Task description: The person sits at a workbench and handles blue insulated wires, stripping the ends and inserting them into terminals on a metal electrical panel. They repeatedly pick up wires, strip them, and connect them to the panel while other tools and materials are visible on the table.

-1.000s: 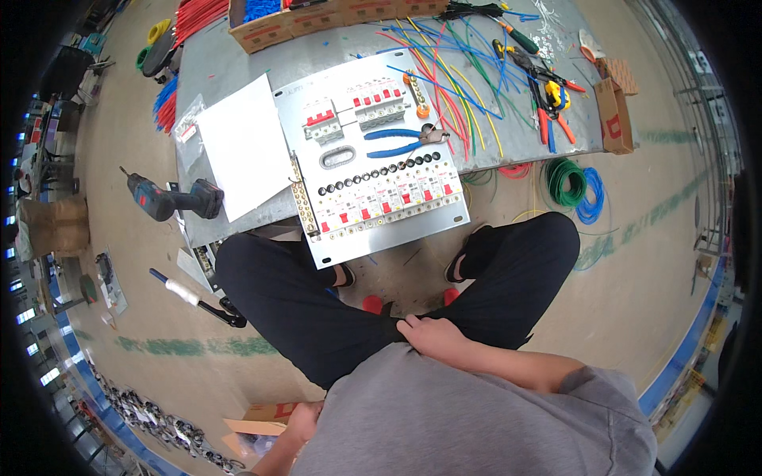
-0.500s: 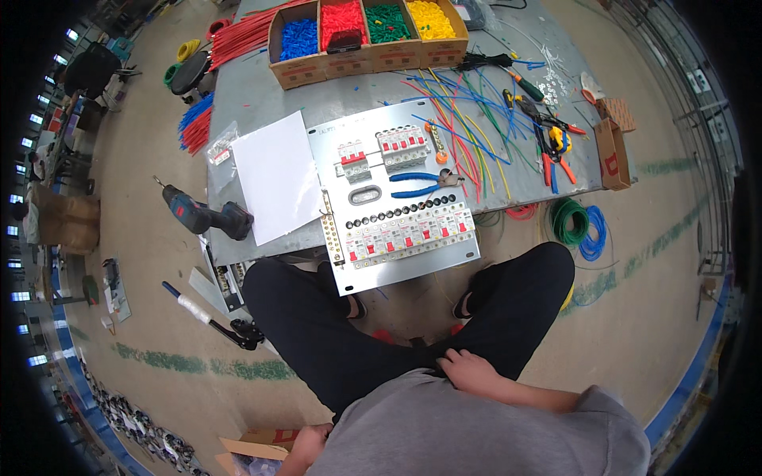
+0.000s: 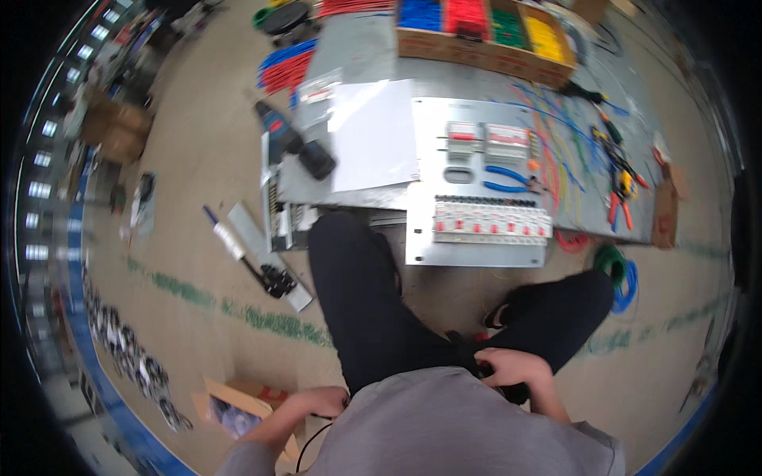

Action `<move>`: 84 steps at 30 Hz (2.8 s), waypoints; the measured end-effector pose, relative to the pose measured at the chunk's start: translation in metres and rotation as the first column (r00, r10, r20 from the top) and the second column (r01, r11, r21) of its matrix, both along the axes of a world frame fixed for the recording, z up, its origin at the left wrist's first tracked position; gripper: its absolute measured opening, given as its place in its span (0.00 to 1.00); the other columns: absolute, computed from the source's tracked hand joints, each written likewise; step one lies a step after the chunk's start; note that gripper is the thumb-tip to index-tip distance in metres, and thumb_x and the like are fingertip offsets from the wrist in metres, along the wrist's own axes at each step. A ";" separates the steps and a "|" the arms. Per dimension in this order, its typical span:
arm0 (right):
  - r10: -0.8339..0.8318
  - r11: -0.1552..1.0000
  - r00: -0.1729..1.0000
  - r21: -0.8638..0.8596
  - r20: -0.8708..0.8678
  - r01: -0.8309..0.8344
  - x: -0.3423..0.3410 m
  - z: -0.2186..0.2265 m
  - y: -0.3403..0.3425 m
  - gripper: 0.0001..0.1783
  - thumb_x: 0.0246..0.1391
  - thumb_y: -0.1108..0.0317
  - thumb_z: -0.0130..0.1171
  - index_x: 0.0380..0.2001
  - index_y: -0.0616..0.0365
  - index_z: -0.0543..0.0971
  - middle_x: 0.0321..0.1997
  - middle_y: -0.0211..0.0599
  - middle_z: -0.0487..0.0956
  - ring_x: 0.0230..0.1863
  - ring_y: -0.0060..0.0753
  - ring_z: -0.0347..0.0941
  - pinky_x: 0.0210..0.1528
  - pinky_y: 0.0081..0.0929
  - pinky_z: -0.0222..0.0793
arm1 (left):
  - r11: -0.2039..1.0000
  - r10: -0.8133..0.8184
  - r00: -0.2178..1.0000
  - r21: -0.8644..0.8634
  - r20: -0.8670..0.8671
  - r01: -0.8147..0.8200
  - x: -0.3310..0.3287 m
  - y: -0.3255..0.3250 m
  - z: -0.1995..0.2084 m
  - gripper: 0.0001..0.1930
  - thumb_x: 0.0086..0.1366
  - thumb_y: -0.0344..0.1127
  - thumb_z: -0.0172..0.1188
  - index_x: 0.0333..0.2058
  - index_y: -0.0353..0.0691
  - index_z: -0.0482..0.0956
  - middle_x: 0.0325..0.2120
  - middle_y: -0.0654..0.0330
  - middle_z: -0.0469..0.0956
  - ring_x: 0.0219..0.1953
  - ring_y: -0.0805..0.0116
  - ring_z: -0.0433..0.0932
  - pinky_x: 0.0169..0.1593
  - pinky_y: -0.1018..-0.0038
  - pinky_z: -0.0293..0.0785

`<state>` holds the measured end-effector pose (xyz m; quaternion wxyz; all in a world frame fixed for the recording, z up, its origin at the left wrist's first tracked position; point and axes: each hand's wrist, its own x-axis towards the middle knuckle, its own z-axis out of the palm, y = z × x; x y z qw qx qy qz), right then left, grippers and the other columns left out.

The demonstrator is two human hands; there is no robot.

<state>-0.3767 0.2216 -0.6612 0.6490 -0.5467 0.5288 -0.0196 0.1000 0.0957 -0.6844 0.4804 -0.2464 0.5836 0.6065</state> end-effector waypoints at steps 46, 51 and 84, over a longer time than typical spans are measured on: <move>-0.466 0.857 0.327 -0.511 -0.823 -0.065 -0.085 0.017 0.007 0.11 0.57 0.63 0.60 0.40 0.55 0.83 0.33 0.50 0.84 0.36 0.56 0.82 0.40 0.46 0.77 | 0.665 0.546 0.814 -0.694 0.199 -0.276 0.158 0.018 -0.340 0.29 0.57 0.60 0.69 0.47 0.43 0.87 0.48 0.52 0.85 0.52 0.53 0.83 0.56 0.59 0.78; -0.355 0.903 0.308 -0.409 -0.883 -0.132 -0.104 0.017 0.037 0.18 0.63 0.54 0.57 0.48 0.53 0.82 0.37 0.53 0.84 0.37 0.61 0.81 0.40 0.50 0.77 | 0.253 0.897 0.420 -0.937 0.134 -0.240 0.191 -0.025 -0.360 0.23 0.59 0.56 0.68 0.43 0.42 0.85 0.43 0.48 0.85 0.47 0.48 0.85 0.52 0.55 0.78; -0.349 0.928 0.548 -0.196 -0.760 0.318 -0.240 0.040 -0.087 0.24 0.57 0.52 0.58 0.45 0.61 0.85 0.47 0.53 0.85 0.49 0.54 0.82 0.52 0.42 0.77 | 0.677 -0.313 0.868 -0.731 -0.386 -0.081 -0.319 -0.018 -0.070 0.21 0.68 0.50 0.55 0.34 0.36 0.83 0.38 0.45 0.83 0.43 0.43 0.82 0.48 0.51 0.77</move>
